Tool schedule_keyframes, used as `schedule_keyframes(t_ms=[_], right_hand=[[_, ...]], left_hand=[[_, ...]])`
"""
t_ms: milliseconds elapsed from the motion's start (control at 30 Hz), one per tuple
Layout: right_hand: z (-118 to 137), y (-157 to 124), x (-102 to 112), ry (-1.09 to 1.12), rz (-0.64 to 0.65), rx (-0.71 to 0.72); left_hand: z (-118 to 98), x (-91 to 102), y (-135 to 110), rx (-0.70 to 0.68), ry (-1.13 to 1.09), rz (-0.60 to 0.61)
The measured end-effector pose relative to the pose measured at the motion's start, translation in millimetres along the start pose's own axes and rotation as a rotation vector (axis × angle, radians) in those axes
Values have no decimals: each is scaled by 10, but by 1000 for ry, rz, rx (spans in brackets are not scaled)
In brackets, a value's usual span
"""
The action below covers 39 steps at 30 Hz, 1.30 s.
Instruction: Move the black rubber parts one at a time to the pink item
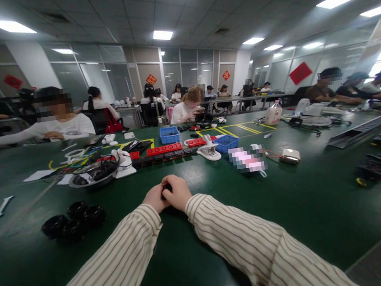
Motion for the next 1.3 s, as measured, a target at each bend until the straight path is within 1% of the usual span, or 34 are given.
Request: schedule_keyframes(t_ms=[167, 400, 500, 767, 1033, 1300], right_hand=[[30, -12, 33, -12, -37, -29], [16, -8, 5, -64, -55, -79], [13, -3, 4, -68, -63, -67], [1, 6, 5, -15, 12, 15], [-40, 7, -25, -31, 43, -55], [-19, -3, -36, -69, -22, -73]], left_hand=[[33, -35, 10, 9, -17, -15], [61, -68, 33, 12, 4, -33], [63, -64, 41, 7, 4, -30], [98, -37, 26, 24, -16, 25], [42, -21, 15, 40, -1, 13], [6, -12, 8, 28, 8, -7]])
Point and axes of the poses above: each hand's wrist, its own y-axis towards the middle knuckle, its own x-axis out of the back of the hand, z = x × y, the point moved 1 cm from there along y, towards the middle knuckle, and after that the axes turned 5 degrees about z, right-handed, at the moved point
